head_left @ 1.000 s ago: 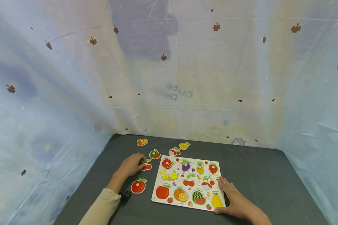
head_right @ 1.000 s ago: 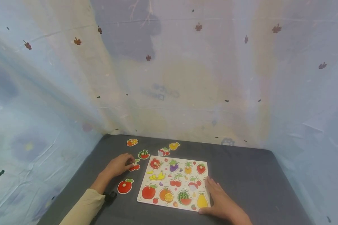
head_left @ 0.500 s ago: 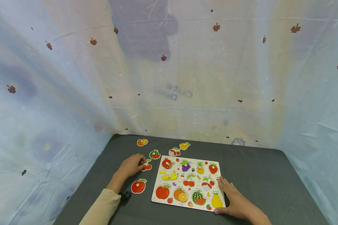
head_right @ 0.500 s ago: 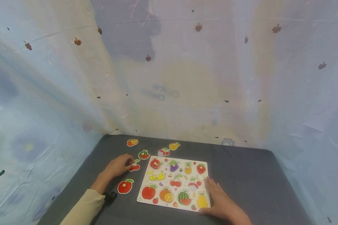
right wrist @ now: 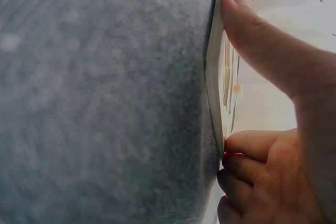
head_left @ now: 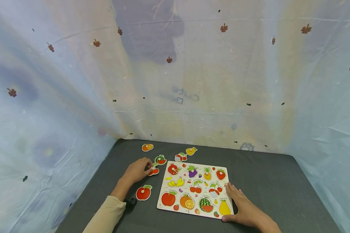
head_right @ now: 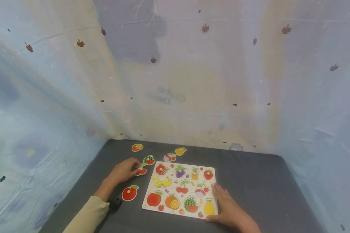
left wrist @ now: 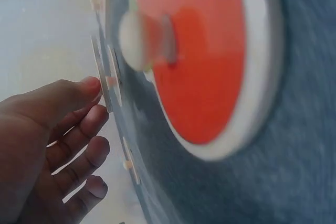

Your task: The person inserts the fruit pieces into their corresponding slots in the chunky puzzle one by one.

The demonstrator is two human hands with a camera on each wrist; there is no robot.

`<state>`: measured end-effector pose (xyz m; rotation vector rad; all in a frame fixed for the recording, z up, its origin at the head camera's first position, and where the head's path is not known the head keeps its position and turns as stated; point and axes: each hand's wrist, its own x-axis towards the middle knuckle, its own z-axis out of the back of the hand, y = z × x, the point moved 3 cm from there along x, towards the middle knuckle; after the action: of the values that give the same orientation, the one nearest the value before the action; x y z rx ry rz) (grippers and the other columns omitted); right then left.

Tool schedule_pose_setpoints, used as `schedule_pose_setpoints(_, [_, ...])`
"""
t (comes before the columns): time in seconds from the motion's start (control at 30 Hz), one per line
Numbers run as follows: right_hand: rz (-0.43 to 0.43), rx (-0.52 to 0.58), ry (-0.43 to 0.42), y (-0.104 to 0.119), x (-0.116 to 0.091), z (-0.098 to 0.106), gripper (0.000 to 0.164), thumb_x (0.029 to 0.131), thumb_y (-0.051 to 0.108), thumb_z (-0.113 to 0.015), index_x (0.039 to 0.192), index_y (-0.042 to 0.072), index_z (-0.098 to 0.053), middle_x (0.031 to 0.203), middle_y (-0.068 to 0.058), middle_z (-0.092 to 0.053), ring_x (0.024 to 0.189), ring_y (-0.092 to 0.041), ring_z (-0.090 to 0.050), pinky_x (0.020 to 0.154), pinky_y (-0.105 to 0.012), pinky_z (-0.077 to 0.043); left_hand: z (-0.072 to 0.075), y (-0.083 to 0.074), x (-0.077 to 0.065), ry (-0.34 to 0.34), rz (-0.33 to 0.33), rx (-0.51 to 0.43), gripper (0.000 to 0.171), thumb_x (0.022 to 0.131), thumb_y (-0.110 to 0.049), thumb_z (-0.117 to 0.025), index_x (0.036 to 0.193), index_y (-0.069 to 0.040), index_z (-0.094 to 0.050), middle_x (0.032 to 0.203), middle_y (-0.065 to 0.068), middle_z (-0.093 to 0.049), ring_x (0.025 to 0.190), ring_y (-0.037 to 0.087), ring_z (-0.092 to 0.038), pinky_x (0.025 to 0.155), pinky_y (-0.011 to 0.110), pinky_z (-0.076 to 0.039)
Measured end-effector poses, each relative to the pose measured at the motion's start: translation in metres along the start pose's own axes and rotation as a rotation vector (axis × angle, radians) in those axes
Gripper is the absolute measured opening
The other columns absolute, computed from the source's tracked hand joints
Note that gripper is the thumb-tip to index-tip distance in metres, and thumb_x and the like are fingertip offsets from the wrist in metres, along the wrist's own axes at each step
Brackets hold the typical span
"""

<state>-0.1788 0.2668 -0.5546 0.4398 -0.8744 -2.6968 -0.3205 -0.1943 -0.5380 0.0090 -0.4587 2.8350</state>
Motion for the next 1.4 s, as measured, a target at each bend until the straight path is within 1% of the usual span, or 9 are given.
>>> schedule_pose_setpoints(0.17, [0.002, 0.005, -0.004, 0.000, 0.000, 0.000, 0.130, 0.073, 0.056, -0.096, 0.167, -0.002, -0.028, 0.175, -0.025, -0.020, 0.159, -0.053, -0.019, 0.126, -0.068, -0.009, 0.002, -0.012, 0.001, -0.024, -0.048, 0.008, 0.015, 0.098, -0.030, -0.082, 0.101, -0.023, -0.069, 0.095, -0.008, -0.060, 0.083, 0.011, -0.055, 0.078, 0.037, -0.053])
schedule_pose_setpoints(0.3, [0.017, 0.010, -0.009, -0.001, 0.000, -0.001, 0.131, 0.073, 0.057, -0.096, 0.167, -0.003, -0.028, 0.175, -0.026, -0.019, 0.159, -0.054, -0.018, 0.125, -0.069, -0.011, 0.003, -0.023, 0.002, -0.039, -0.073, 0.015, 0.015, 0.097, -0.029, -0.083, 0.102, -0.022, -0.070, 0.096, -0.007, -0.062, 0.083, 0.010, -0.055, 0.078, 0.037, -0.053])
schedule_pose_setpoints(0.4, [0.026, 0.013, -0.010, -0.003, 0.000, -0.001, 0.131, 0.073, 0.057, -0.096, 0.167, -0.003, -0.028, 0.175, -0.026, -0.019, 0.159, -0.054, -0.018, 0.125, -0.070, -0.011, 0.003, -0.032, 0.002, -0.039, -0.094, 0.003, 0.015, 0.097, -0.029, -0.083, 0.103, -0.021, -0.071, 0.096, -0.007, -0.063, 0.084, 0.010, -0.056, 0.078, 0.037, -0.053])
schedule_pose_setpoints(0.57, [0.027, 0.004, -0.011, -0.005, 0.001, -0.003, 0.130, 0.073, 0.057, -0.096, 0.167, -0.003, -0.028, 0.175, -0.026, -0.019, 0.159, -0.054, -0.019, 0.125, -0.069, -0.012, 0.001, -0.044, 0.001, -0.043, -0.151, 0.008, 0.016, 0.097, -0.029, -0.083, 0.103, -0.022, -0.070, 0.096, -0.009, -0.062, 0.085, 0.010, -0.056, 0.078, 0.036, -0.053])
schedule_pose_setpoints(0.77, [0.017, 0.006, -0.004, -0.004, 0.001, -0.003, 0.130, 0.073, 0.057, -0.096, 0.167, -0.003, -0.028, 0.175, -0.026, -0.019, 0.159, -0.055, -0.019, 0.125, -0.069, -0.011, -0.003, -0.056, 0.002, -0.028, -0.191, 0.013, 0.016, 0.097, -0.030, -0.083, 0.104, -0.023, -0.071, 0.097, -0.009, -0.064, 0.087, 0.010, -0.059, 0.080, 0.037, -0.055])
schedule_pose_setpoints(1.0, [0.025, -0.002, -0.008, -0.005, 0.002, -0.002, 0.131, 0.073, 0.058, -0.095, 0.167, -0.003, -0.028, 0.175, -0.027, -0.019, 0.159, -0.055, -0.019, 0.125, -0.068, -0.010, -0.007, -0.074, 0.002, -0.007, -0.239, 0.002, 0.013, 0.099, -0.028, -0.081, 0.103, -0.022, -0.069, 0.097, -0.008, -0.065, 0.088, 0.009, -0.059, 0.080, 0.035, -0.054])
schedule_pose_setpoints(1.2, [0.018, -0.001, -0.006, -0.006, 0.003, -0.002, 0.131, 0.073, 0.057, -0.096, 0.167, -0.002, -0.027, 0.175, -0.025, -0.019, 0.159, -0.055, -0.019, 0.126, -0.068, -0.011, -0.010, -0.088, 0.000, 0.000, -0.282, -0.019, 0.012, 0.100, -0.029, -0.079, 0.102, -0.023, -0.070, 0.096, -0.007, -0.065, 0.082, 0.007, -0.055, 0.073, 0.030, -0.051])
schedule_pose_setpoints(1.4, [0.024, 0.003, -0.002, -0.003, 0.002, -0.001, 0.130, 0.073, 0.054, -0.097, 0.167, -0.003, -0.027, 0.175, -0.026, -0.019, 0.158, -0.056, -0.019, 0.125, -0.069, -0.011, -0.016, -0.100, 0.001, 0.011, -0.300, -0.033, 0.014, 0.099, -0.032, -0.081, 0.104, -0.023, -0.071, 0.100, -0.008, -0.068, 0.085, 0.006, -0.059, 0.075, 0.029, -0.053])
